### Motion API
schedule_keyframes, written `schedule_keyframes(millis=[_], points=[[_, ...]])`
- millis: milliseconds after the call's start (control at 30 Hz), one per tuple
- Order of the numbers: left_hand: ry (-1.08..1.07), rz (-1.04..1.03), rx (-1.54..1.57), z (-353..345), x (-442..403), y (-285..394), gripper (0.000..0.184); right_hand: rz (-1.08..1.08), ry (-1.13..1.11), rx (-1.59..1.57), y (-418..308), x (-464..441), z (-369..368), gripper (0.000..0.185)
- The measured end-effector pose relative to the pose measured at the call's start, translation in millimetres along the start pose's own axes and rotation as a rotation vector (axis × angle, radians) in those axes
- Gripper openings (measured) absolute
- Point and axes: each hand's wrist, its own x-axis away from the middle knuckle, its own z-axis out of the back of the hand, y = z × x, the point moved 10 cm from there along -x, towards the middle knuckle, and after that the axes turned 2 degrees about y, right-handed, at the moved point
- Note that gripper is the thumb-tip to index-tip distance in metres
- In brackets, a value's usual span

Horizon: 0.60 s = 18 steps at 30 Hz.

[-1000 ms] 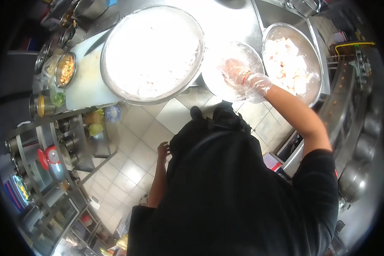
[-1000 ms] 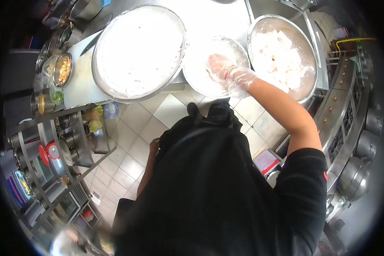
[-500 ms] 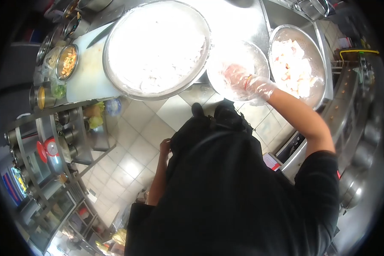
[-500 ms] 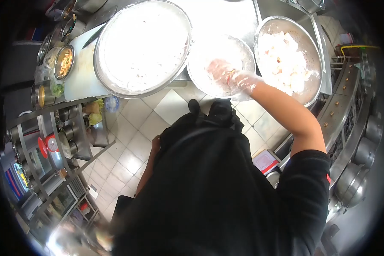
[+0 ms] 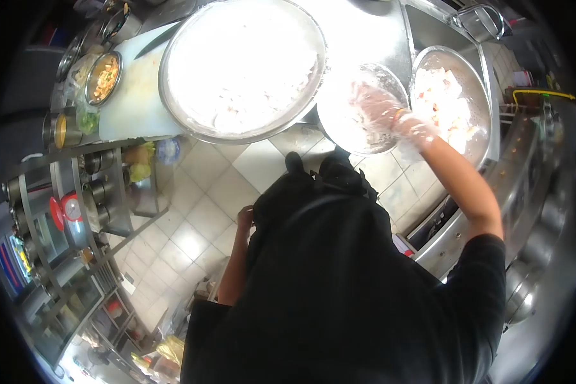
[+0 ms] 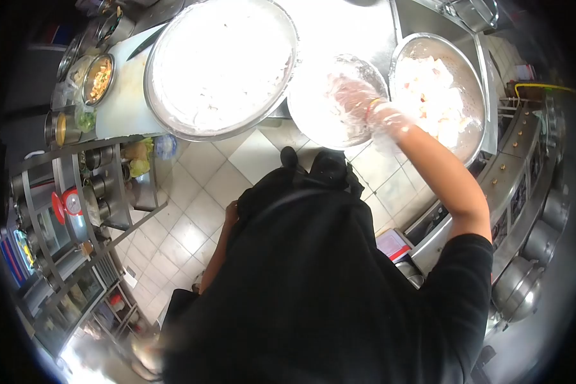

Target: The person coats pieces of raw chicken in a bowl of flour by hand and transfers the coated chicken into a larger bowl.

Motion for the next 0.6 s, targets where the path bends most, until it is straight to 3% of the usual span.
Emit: schedule_keyframes(millis=[100, 167, 200, 233, 333, 400, 433, 467, 500, 600], points=[[-0.053, -0.059, -0.082, -2.8, -12.7, 2.2, 0.020, 0.045, -0.020, -0.117, -8.0, -8.6, -31.4, 0.043], [-0.085, -0.063, -0.121, -2.2, -17.1, 6.9, 0.021, -0.130, -0.229, -0.192, -5.2, -10.8, -40.3, 0.040], [-0.076, 0.088, 0.075, -0.2, -20.3, -4.3, 0.022, -0.135, -0.226, -0.185, -1.3, -9.3, -39.2, 0.040], [-0.065, 0.239, 0.277, -1.4, -20.2, -11.5, 0.024, -0.169, -0.161, -0.201, 9.6, -9.5, -34.7, 0.041], [0.017, 0.207, 0.363, 3.8, -22.9, -3.5, 0.027, -0.367, 0.170, -0.491, 62.2, 10.9, -19.7, 0.044], [0.025, 0.183, 0.330, 2.2, -21.7, -9.4, 0.029, -0.184, 0.284, -0.694, 32.3, 14.1, 70.4, 0.040], [0.022, 0.169, 0.358, -0.2, -23.8, -19.9, 0.029, -0.497, 0.026, -0.854, 37.1, 11.9, 69.4, 0.045], [0.031, 0.198, 0.360, -5.3, -19.4, -27.6, 0.029, -0.524, 0.008, -0.840, 20.8, 11.0, 102.4, 0.039], [0.034, 0.214, 0.348, -6.8, -19.1, -28.7, 0.029, -0.505, -0.001, -0.824, 19.4, 0.8, 106.6, 0.039], [-0.036, 0.232, 0.414, -26.7, -16.6, -54.0, 0.027, -0.133, 0.067, -0.597, 6.7, -45.0, 135.9, 0.034]])
